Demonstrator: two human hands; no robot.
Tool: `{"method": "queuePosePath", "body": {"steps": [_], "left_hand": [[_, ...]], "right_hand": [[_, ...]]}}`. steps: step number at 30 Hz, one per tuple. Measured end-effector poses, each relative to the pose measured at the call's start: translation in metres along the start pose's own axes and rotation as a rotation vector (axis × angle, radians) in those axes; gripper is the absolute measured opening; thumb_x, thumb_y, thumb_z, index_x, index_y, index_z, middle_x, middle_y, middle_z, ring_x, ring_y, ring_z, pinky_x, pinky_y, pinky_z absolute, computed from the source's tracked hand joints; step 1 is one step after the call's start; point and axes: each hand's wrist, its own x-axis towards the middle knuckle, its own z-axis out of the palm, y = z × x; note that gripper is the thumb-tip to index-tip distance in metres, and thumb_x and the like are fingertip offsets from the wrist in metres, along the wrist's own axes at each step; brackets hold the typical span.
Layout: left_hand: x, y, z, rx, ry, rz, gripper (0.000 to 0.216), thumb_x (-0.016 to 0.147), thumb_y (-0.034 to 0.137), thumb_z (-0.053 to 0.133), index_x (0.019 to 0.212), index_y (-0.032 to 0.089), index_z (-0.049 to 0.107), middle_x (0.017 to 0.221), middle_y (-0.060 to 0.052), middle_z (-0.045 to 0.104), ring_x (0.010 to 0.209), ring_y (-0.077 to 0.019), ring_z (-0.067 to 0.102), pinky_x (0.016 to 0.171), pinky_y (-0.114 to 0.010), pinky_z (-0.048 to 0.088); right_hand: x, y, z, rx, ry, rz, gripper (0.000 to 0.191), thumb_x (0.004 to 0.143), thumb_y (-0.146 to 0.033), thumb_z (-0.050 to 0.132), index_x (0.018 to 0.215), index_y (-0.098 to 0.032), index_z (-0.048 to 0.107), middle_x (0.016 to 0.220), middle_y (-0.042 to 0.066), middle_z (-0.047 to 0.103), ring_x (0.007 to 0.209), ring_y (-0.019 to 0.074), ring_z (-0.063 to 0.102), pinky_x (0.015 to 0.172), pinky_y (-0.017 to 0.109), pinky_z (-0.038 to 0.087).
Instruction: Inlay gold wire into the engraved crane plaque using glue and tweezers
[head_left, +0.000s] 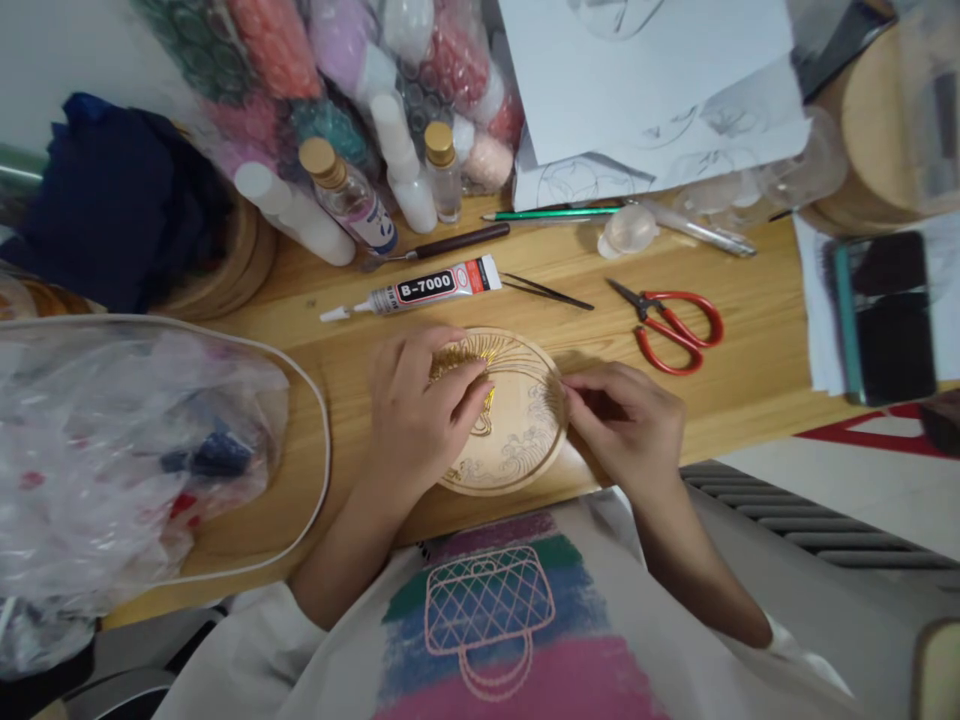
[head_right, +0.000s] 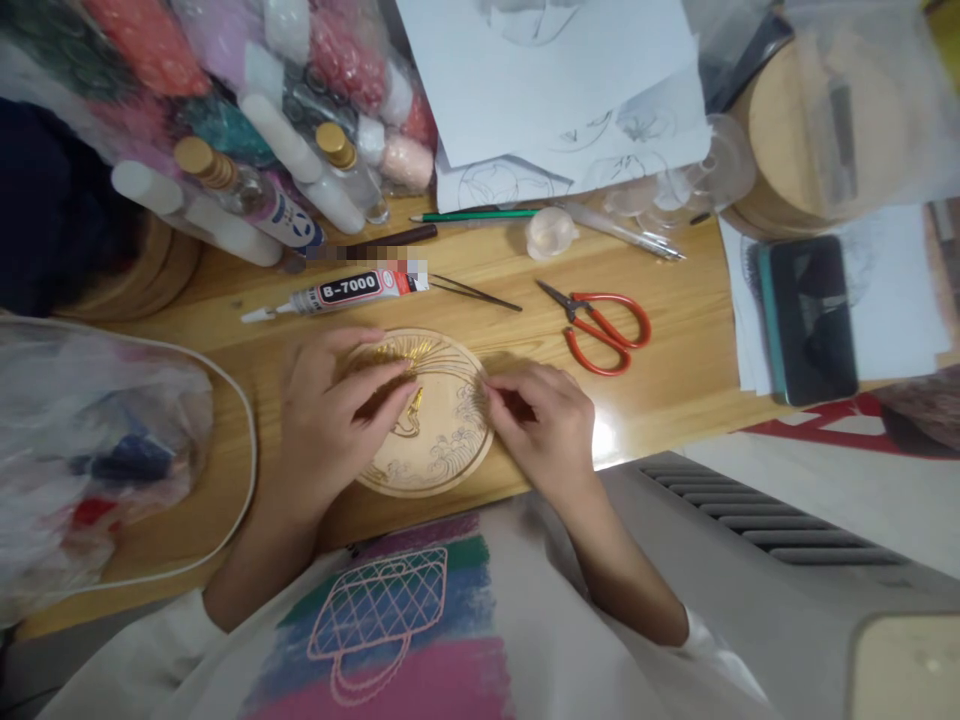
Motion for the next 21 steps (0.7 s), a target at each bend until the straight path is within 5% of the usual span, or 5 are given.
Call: {"method": "queuePosePath", "body": {"steps": [12, 21], "left_hand": [[-0.001, 0.0, -0.002, 0.079, -0.031, 0.023, 0.007, 0.088, 0.026, 0.066, 0.094, 0.024, 0.068, 0.115, -0.006, 0.067, 0.103, -0.0264, 0.06, 0.09, -0.047, 0.046], [-0.008, 0.017, -0.02, 0.174, -0.269, -0.012, 0.04, 0.09, 0.029, 0.062, 0.127, 0.016, 0.056, 0.136, -0.018, 0.058, 0.125, -0.0347, 0.054, 0.102, -0.052, 0.041]], "right_hand": [[0.005, -0.002, -0.002, -0.04, -0.013, -0.037, 0.006, 0.085, -0.021, 0.066, 0.081, -0.021, 0.071, 0.073, 0.001, 0.072, 0.064, 0.0152, 0.063, 0.061, 0.031, 0.049], [0.007, 0.0, -0.004, -0.05, -0.027, -0.035, 0.007, 0.085, -0.023, 0.066, 0.081, -0.022, 0.071, 0.071, 0.001, 0.071, 0.063, 0.0159, 0.063, 0.06, 0.031, 0.048]]}}
